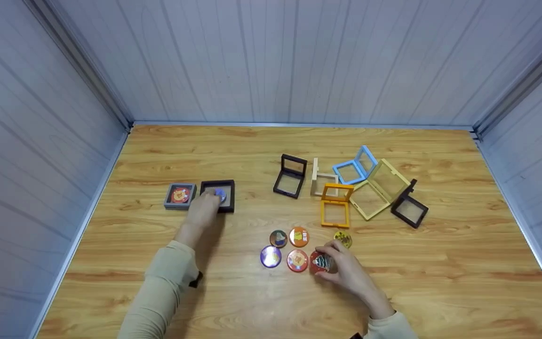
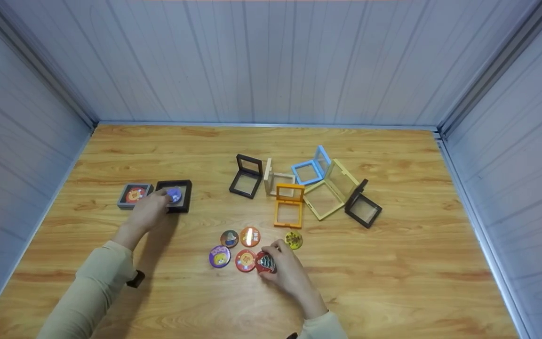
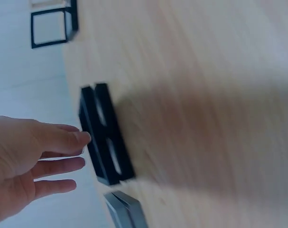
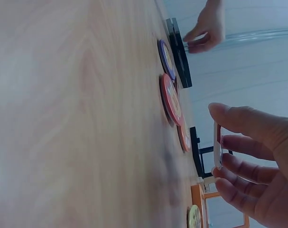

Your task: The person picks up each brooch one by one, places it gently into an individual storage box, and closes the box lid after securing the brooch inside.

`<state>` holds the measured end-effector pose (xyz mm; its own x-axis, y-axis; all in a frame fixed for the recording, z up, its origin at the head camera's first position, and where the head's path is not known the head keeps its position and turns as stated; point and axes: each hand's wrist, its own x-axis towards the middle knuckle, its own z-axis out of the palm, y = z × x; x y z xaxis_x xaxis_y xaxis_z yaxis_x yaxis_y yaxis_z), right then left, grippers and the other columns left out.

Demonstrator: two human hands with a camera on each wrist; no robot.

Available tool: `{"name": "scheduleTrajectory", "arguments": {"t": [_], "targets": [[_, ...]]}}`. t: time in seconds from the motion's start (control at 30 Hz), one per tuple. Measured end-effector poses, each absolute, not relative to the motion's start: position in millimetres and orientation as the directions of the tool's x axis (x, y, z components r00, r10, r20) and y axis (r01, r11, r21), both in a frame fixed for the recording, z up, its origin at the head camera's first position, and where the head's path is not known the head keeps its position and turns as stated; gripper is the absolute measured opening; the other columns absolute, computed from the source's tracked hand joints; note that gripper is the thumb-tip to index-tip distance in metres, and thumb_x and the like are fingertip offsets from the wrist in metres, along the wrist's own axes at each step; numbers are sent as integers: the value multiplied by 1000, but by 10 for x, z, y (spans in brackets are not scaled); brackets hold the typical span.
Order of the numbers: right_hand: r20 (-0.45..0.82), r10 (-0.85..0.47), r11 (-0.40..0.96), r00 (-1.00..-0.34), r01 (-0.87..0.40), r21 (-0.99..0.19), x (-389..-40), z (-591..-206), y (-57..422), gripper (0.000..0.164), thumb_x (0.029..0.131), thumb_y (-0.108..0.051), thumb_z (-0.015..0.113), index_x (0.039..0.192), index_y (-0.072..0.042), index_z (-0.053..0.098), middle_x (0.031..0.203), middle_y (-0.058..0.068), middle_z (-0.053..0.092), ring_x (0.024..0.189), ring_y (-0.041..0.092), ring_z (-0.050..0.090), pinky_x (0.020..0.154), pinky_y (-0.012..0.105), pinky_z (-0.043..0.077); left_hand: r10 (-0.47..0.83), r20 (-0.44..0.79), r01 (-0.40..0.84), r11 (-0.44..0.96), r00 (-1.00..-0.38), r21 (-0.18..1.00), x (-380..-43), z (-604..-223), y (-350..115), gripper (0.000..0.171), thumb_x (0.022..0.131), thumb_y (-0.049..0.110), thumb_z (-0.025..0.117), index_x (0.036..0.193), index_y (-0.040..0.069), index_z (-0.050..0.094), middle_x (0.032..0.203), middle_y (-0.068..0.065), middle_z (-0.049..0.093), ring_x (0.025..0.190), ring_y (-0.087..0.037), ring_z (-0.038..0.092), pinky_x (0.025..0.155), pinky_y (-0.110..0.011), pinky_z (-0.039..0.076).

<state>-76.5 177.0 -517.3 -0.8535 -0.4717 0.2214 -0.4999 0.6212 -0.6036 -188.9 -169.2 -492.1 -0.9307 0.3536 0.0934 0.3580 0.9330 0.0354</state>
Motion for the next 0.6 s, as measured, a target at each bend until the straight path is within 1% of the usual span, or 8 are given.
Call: {"name": "scheduleTrajectory", "arguments": {"t": [0.07, 0.17, 0.3, 0.33, 0.4, 0.47, 0.6], "targets": [[238, -464, 616, -853, -504, -605, -747, -5187, 1770, 50, 60, -12, 79, 103, 2, 59, 97, 7, 50, 86, 21, 53, 77, 35, 46, 354, 101, 361, 931, -930, 60, -1899, -4889, -1627, 8, 72, -7, 57, 76, -3, 62, 80, -16, 58, 71, -32, 58, 57, -42, 48], [243, -453, 614, -858, -498, -612, -727, -5195, 1766, 50, 60, -12, 79, 104, 2, 59, 97, 7, 50, 87, 21, 53, 79, 36, 46, 369, 111, 377, 924, -923, 66, -1932, -4851, -1535, 6, 77, 2, 60, 81, -2, 61, 82, -15, 58, 71, -31, 59, 58, -41, 48], [240, -436, 610, -867, -481, -629, -705, -5199, 1762, 49, 61, -11, 79, 104, 2, 59, 96, 6, 52, 87, 21, 53, 79, 37, 46, 383, 116, 392, 917, -917, 70, -2000, -4812, -1415, 18, 79, 8, 62, 92, -3, 60, 89, -16, 58, 78, -29, 57, 63, -41, 48], [240, -433, 608, -869, -478, -634, -700, -5199, 1761, 49, 61, -11, 79, 104, 2, 59, 96, 6, 52, 87, 21, 53, 78, 36, 46, 380, 110, 389, 918, -919, 79, -2020, -4802, -1383, 18, 80, 9, 61, 94, -2, 60, 91, -16, 58, 80, -29, 57, 63, -41, 49], [237, -428, 606, -872, -472, -640, -691, -5203, 1758, 49, 61, -10, 79, 104, 2, 59, 96, 6, 52, 87, 20, 54, 78, 36, 46, 378, 107, 389, 914, -919, 113, -2069, -4788, -1317, 22, 81, 10, 59, 99, -2, 59, 95, -16, 58, 84, -29, 57, 65, -40, 49], [231, -424, 608, -875, -465, -644, -682, -5208, 1754, 49, 61, -10, 79, 104, 1, 59, 96, 5, 52, 86, 19, 53, 78, 35, 46, 385, 114, 399, 905, -916, 149, -2123, -4774, -1247, 27, 83, 11, 58, 106, -3, 56, 101, -18, 57, 90, -30, 57, 71, -39, 49], [214, -419, 608, -883, -447, -656, -662, -5203, 1745, 48, 62, -11, 79, 105, 1, 59, 96, 3, 52, 86, 18, 53, 77, 34, 46, 408, 179, 440, 871, -895, 220, -2241, -4754, -1103, 34, 86, 11, 57, 115, -6, 50, 111, -21, 53, 100, -31, 53, 80, -37, 46]]}}
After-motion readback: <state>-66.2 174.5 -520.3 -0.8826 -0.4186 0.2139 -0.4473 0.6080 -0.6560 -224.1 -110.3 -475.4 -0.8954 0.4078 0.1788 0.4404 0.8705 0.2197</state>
